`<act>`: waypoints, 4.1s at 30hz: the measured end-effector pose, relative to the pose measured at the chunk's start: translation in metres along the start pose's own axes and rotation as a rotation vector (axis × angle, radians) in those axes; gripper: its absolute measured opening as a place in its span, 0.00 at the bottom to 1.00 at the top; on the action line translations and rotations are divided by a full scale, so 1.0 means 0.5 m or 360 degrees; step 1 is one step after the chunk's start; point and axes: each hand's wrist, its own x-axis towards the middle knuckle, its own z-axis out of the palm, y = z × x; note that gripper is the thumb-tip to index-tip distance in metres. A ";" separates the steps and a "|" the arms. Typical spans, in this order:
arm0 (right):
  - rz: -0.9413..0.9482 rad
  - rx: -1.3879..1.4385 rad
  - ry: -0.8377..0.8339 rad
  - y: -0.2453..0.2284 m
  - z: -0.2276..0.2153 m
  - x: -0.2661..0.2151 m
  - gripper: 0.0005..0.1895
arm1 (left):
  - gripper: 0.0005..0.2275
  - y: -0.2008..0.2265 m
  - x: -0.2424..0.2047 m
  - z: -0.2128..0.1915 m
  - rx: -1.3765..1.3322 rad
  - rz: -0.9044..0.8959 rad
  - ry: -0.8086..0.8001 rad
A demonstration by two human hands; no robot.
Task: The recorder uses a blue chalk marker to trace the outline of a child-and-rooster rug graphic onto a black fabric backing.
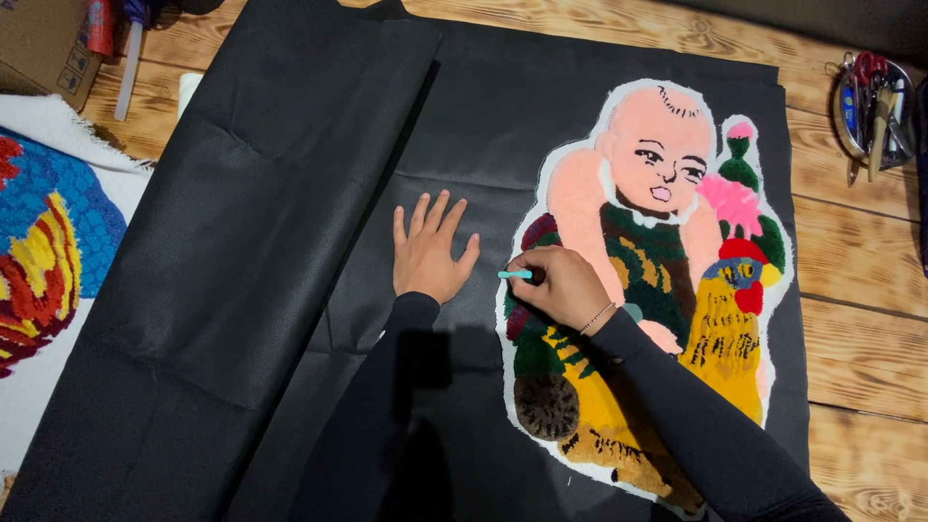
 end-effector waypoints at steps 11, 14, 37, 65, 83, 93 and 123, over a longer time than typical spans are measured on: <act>-0.0062 0.0005 0.0022 -0.014 0.024 -0.032 0.11 | 0.28 -0.016 -0.019 0.014 -0.0014 0.0111 0.0029; -0.0087 -0.0011 -0.0043 -0.024 0.025 -0.042 0.11 | 0.29 -0.013 -0.039 0.003 0.0023 0.0152 0.0025; -0.0180 0.0073 -0.0227 -0.008 0.023 -0.070 0.11 | 0.27 0.025 -0.118 0.006 0.0293 -0.0055 0.0170; -0.0290 0.0098 -0.0364 -0.022 0.028 -0.129 0.10 | 0.28 0.072 -0.262 -0.009 0.0150 -0.0212 0.0154; -0.0280 -0.0203 -0.0260 -0.053 0.055 -0.208 0.09 | 0.26 0.062 -0.286 -0.024 -0.0044 -0.0045 0.0192; -0.0302 -0.0230 -0.0094 -0.074 0.070 -0.269 0.09 | 0.27 0.057 -0.315 -0.033 -0.0056 0.0126 0.0143; 0.0297 -0.0002 0.0997 -0.128 0.243 -0.377 0.10 | 0.32 0.044 -0.345 -0.074 -0.0029 0.0575 -0.0254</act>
